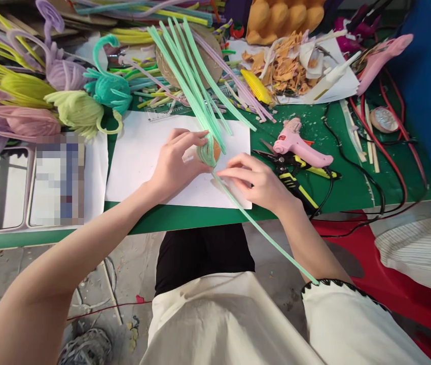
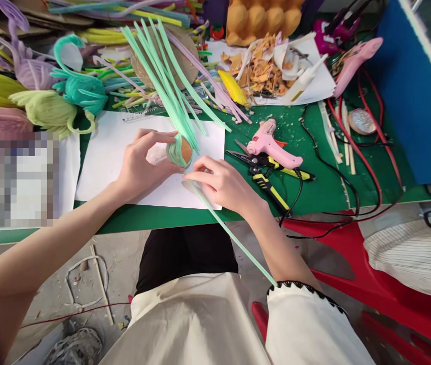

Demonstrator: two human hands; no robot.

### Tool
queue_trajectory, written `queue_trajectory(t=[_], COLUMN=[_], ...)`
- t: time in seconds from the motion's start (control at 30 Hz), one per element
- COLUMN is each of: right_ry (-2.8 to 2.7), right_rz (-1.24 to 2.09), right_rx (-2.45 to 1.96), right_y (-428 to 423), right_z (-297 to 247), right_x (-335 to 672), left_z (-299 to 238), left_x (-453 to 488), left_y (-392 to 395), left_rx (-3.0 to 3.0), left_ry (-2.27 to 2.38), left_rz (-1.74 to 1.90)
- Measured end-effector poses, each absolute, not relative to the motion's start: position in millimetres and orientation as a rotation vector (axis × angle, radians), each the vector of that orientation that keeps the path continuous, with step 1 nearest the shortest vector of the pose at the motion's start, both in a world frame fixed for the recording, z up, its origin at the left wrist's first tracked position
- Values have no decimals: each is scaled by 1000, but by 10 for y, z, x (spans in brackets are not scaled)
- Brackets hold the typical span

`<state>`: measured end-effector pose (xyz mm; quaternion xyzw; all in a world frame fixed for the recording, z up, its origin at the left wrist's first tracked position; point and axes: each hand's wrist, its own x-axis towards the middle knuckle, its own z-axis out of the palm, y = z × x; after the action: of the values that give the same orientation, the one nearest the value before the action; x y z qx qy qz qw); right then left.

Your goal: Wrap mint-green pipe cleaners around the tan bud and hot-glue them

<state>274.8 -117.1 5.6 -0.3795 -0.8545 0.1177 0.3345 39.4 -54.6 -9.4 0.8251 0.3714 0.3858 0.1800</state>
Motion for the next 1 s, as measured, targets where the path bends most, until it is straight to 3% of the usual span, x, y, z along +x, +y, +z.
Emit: queue_trajectory(t=[0.47,0.77,1.0], right_ry=[-2401,-2068,-1848], right_rz=[400,778,766], right_rx=[-963,-902,-974], right_y=[-1193,-1131,-1044], right_z=[68,9,-29], right_x=[2719,2705,2596], left_z=[-103,-31,8], left_x=[347,340,335], left_y=[-496,-507,-519], left_rx=[2391,2340,2278], left_ry=[1004,1031,1045], left_rz=[1037,995,1007])
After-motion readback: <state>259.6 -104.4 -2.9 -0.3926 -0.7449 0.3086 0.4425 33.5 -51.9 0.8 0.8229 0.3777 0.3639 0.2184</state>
